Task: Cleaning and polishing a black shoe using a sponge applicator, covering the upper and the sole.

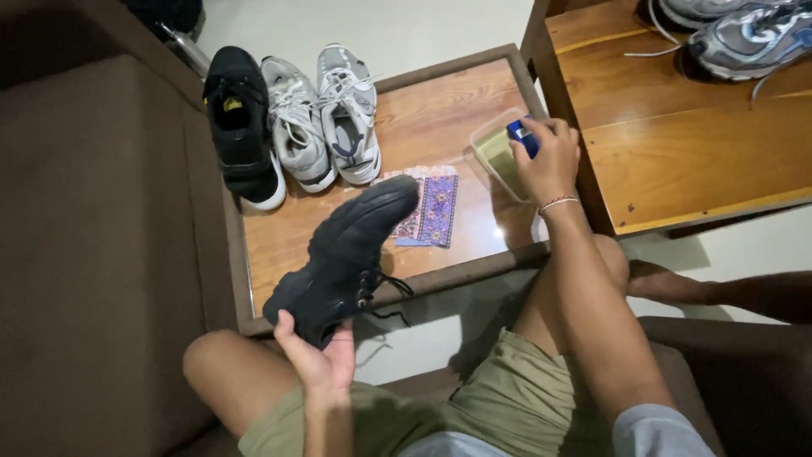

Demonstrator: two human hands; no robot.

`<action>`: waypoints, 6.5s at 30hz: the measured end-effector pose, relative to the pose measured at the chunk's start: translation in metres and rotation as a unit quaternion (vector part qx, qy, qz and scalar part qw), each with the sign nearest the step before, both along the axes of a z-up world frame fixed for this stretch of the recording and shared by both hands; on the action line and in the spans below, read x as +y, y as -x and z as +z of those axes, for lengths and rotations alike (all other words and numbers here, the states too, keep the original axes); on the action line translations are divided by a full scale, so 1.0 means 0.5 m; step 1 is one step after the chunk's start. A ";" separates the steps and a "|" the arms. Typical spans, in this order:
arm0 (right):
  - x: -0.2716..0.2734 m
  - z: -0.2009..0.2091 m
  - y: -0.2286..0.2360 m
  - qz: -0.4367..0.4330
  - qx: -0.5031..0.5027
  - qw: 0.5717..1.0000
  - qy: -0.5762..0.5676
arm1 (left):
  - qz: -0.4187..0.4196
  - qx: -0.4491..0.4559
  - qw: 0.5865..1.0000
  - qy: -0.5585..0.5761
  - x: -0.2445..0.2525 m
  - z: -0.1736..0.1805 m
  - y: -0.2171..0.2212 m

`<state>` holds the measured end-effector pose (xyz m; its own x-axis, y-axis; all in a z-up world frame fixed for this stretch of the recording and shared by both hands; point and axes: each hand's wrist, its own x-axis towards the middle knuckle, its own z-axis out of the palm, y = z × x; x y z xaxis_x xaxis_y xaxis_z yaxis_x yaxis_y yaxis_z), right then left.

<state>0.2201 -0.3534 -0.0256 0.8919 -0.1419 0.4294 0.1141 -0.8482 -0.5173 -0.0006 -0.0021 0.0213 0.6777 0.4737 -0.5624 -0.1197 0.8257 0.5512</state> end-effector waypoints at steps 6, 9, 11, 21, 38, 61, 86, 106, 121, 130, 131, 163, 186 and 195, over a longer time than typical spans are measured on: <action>0.006 -0.007 0.019 -0.012 -0.001 1.000 0.000 | -0.026 -0.021 0.999 0.021 -0.018 -0.010 0.007; 0.008 0.009 0.023 -0.011 -0.020 1.000 -0.015 | -0.018 -0.023 0.998 0.060 -0.026 -0.008 -0.003; 0.009 -0.006 0.028 -0.005 -0.040 0.999 -0.012 | -0.011 -0.015 0.997 0.074 -0.035 0.017 -0.005; 0.239 0.044 0.223 0.117 -0.314 0.936 -0.107 | 0.060 0.032 0.997 -0.025 -0.095 0.063 -0.031; 0.301 0.122 0.282 0.302 -0.254 0.918 -0.022 | 0.022 0.096 0.988 -0.122 -0.115 0.012 -0.015; 0.034 0.013 0.024 -0.054 0.082 0.995 -0.013 | 0.084 0.017 0.970 -0.228 0.005 -0.129 0.020; 0.282 0.090 0.250 0.257 -0.286 0.914 -0.130 | 0.045 -0.090 0.776 -0.622 -0.012 -0.169 0.046; 0.310 0.111 0.277 0.249 -0.217 0.919 -0.214 | 0.024 -0.103 0.768 -0.631 -0.013 -0.144 0.042; 0.265 0.076 0.221 0.210 -0.177 0.946 -0.171 | 0.014 0.012 0.888 -0.459 -0.031 -0.135 0.044; 0.025 0.042 0.023 -0.063 0.171 0.982 -0.054 | -0.118 0.020 0.856 -0.502 0.013 -0.091 0.035; 0.025 0.036 0.018 -0.061 0.168 0.982 -0.054 | -0.115 0.019 0.856 -0.503 0.019 -0.102 0.034; 0.392 0.052 0.316 0.436 -0.122 0.881 -0.138 | -0.185 -0.001 0.816 -0.548 0.031 -0.182 0.058; 0.274 0.117 0.216 0.252 -0.141 0.946 -0.147 | -0.088 -0.234 0.713 -0.655 0.001 -0.016 0.060; 0.301 0.134 0.272 0.341 -0.149 0.923 -0.096 | -0.106 -0.262 0.744 -0.605 0.003 -0.050 0.069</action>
<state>0.0839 -0.2029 0.0413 0.6489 0.3101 0.6949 0.7488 -0.4225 -0.5107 -0.0349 -0.0007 -0.0036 0.7849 0.2705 0.5574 -0.5183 -0.2064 0.8299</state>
